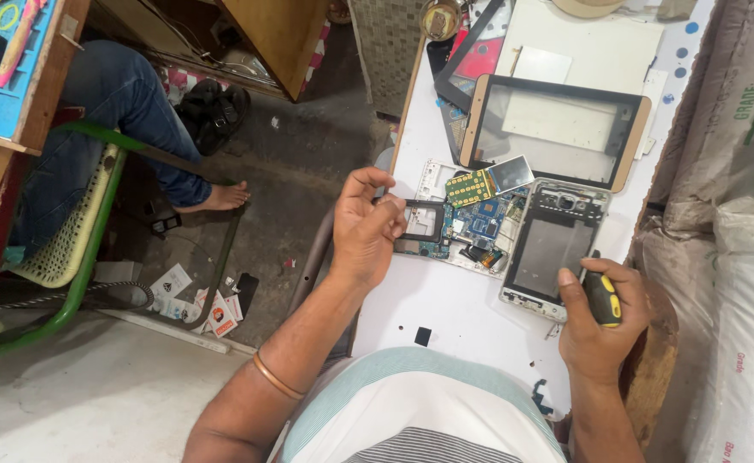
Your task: The person repairs a disassembled mobile phone at a cluttered workbench, holding the phone frame in one hand and using a screwdriver to unscrew and pry at the internal components. They reposition the phone repeatedly, work on its edges and interior, and handle the separated frame and back cover by hand.
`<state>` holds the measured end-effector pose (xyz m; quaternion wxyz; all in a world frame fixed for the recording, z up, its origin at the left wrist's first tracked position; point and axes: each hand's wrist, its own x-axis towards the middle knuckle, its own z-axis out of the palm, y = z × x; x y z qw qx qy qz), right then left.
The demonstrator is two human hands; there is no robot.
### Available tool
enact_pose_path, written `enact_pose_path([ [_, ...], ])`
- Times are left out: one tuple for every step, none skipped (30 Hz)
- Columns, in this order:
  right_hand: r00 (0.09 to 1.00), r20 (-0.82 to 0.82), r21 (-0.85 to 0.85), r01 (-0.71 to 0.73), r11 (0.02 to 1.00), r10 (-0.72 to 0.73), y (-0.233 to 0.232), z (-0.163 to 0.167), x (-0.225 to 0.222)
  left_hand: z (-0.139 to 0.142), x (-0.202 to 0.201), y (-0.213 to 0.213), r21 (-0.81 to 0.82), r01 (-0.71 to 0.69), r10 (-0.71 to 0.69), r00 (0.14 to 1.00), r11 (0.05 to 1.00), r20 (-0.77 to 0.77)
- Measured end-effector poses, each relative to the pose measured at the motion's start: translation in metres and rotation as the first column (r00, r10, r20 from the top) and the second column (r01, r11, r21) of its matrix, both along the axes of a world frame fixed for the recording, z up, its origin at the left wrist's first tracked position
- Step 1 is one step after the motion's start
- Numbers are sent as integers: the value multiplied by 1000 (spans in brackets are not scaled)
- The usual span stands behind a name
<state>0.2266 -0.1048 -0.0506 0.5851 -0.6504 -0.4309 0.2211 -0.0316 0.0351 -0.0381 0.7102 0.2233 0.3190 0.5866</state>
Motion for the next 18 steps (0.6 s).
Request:
enact_pose_path([
  [1000,27,-1,0,1000,0,0,1,-1,4,1,-1,117,43,-14,971,992,-237],
  [999,55,0,0,1000,0,1,3,-2,8,2,-2,222,111,3,888,969,-459],
  [997,82,1,0,1000,-1,2,4,-2,12,4,-4,306,199,52,757,931,-652],
  [998,58,1,3,1000,-3,2,5,-3,15,6,-5,303,285,41,664,909,-747],
  [999,34,0,5,1000,-5,3,5,-3,19,8,-8,288,368,37,558,884,-829],
  [1000,10,-2,6,1000,-6,3,5,-4,22,9,-10,259,445,41,443,857,-896],
  [1000,27,-6,3,1000,-3,2,6,-3,25,9,-12,263,467,55,413,844,-909],
  [999,44,-7,3,1000,-2,2,5,-3,28,8,-12,268,491,72,383,829,-921],
  [998,60,-6,3,1000,-2,1,4,-3,29,7,-12,273,515,90,353,813,-931],
  [998,61,12,4,1000,-4,1,3,-2,31,4,-12,323,522,199,280,789,-939],
  [998,62,29,6,1000,-8,-1,3,-3,31,1,-12,369,535,305,207,760,-929],
  [998,62,46,8,999,-11,-1,2,-3,30,-2,-11,410,552,408,134,726,-903],
  [1000,1,57,11,998,-11,-1,0,-3,29,-6,-10,395,555,421,87,732,-903],
  [998,-61,68,14,998,-10,-1,-1,-3,27,-9,-8,378,556,431,39,740,-901],
  [992,-124,79,17,997,-7,0,-2,-4,24,-12,-8,362,558,442,-9,747,-897],
  [985,-172,85,15,996,0,1,-3,-4,21,-14,-7,388,567,475,-7,727,-880],
  [976,-218,93,13,996,8,3,-3,-4,18,-15,-7,414,576,509,-4,705,-861],
  [965,-262,100,10,995,17,4,-4,-3,16,-16,-7,440,583,541,1,683,-841],
])
